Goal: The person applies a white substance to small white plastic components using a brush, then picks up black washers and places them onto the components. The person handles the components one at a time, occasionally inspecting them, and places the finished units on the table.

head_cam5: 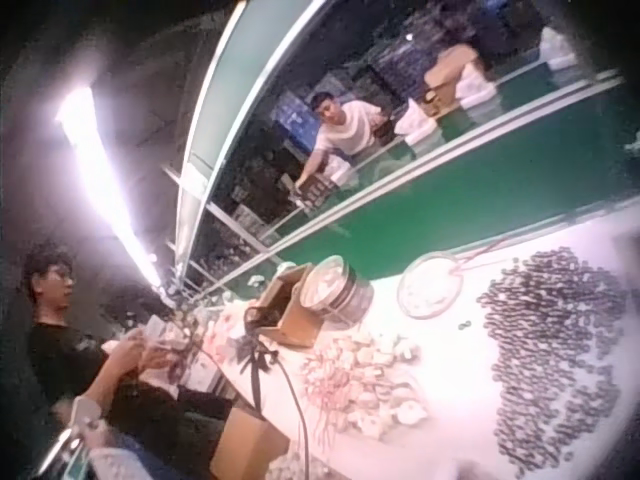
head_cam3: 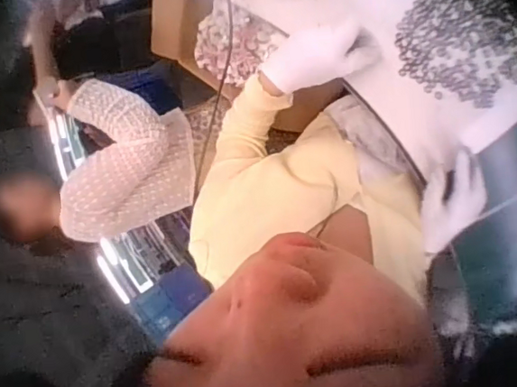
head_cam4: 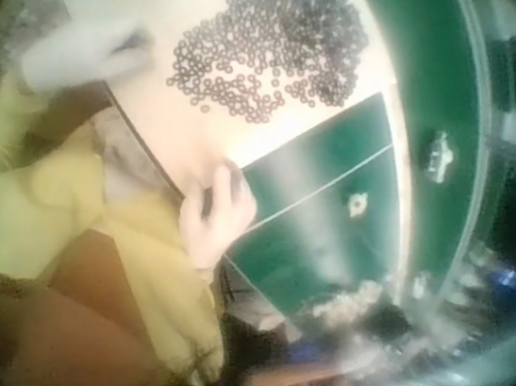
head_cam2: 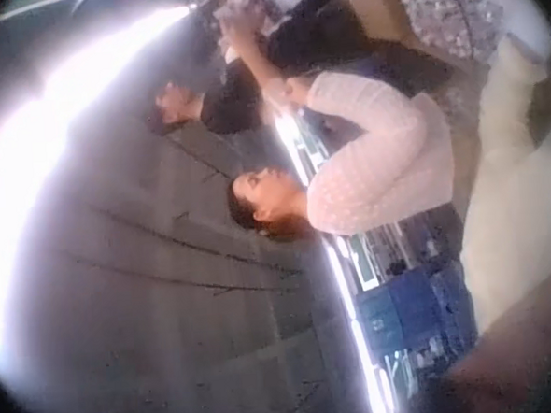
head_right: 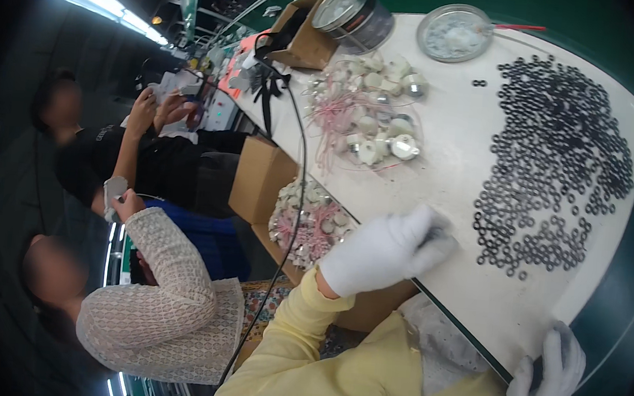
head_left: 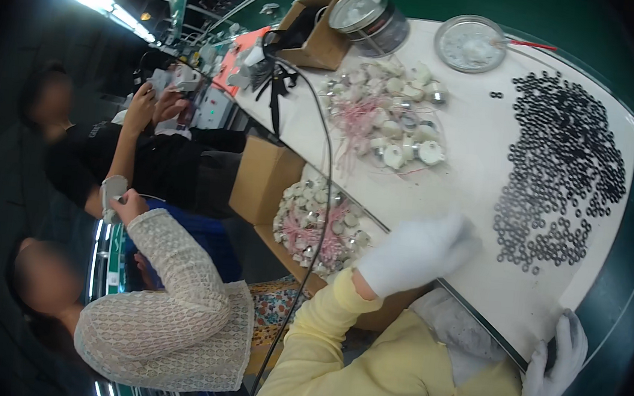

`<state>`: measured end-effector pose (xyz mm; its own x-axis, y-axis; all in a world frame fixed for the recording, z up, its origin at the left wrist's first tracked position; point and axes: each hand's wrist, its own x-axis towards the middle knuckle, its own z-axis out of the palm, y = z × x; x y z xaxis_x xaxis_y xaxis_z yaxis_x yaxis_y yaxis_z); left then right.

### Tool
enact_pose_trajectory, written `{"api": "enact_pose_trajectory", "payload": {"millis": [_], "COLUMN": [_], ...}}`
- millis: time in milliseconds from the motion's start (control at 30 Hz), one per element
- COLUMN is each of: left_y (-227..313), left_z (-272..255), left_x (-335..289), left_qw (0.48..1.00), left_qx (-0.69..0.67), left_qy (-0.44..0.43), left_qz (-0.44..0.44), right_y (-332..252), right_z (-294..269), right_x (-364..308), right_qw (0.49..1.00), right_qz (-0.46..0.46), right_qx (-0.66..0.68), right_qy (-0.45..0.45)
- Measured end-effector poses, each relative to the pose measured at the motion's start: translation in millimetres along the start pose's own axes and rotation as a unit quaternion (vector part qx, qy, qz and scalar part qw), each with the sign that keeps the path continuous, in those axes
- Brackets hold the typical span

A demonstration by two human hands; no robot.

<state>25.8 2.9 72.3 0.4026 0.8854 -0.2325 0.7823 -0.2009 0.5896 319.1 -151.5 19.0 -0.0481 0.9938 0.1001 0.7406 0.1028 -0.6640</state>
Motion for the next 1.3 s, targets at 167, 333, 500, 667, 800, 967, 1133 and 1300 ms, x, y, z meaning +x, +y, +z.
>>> {"api": "enact_pose_trajectory", "payload": {"millis": [167,333,500,667,800,967,1133,1300], "left_y": [-20.6,-27.6,-38.0,-29.9,-17.4,40.4,71.2,72.5], "left_z": [22.8,29.6,33.0,30.5,35.1,57.4,72.8,85.8], "left_x": [-3.5,-11.7,-12.7,-15.7,-23.4,-37.2,-26.4,-21.4], "left_qw": [0.981,0.878,0.693,0.58,0.534,0.868,0.887,0.889], "left_qx": [-0.149,-0.421,-0.712,-0.813,-0.844,-0.494,-0.417,-0.418], "left_qy": [0.126,0.194,0.111,0.051,0.046,0.037,-0.109,-0.161], "left_qz": [-0.015,-0.119,0.008,0.022,-0.025,0.017,0.165,0.091], "right_y": [-11.4,-13.0,-12.0,-10.8,-6.5,-8.7,-5.1,-10.2], "right_z": [4.8,0.7,0.2,1.9,1.0,24.1,41.6,31.6], "right_x": [18.9,24.1,22.0,20.9,18.9,14.9,6.6,16.6], "right_qw": [0.995,0.992,0.991,0.991,0.987,0.96,0.969,0.966], "right_qz": [-0.063,-0.092,-0.093,-0.094,-0.132,-0.209,-0.159,-0.158], "right_qx": [0.03,0.012,0.017,0.017,0.042,0.128,0.156,0.149], "right_qy": [0.066,0.087,0.091,0.095,0.087,0.133,0.109,0.138]}}
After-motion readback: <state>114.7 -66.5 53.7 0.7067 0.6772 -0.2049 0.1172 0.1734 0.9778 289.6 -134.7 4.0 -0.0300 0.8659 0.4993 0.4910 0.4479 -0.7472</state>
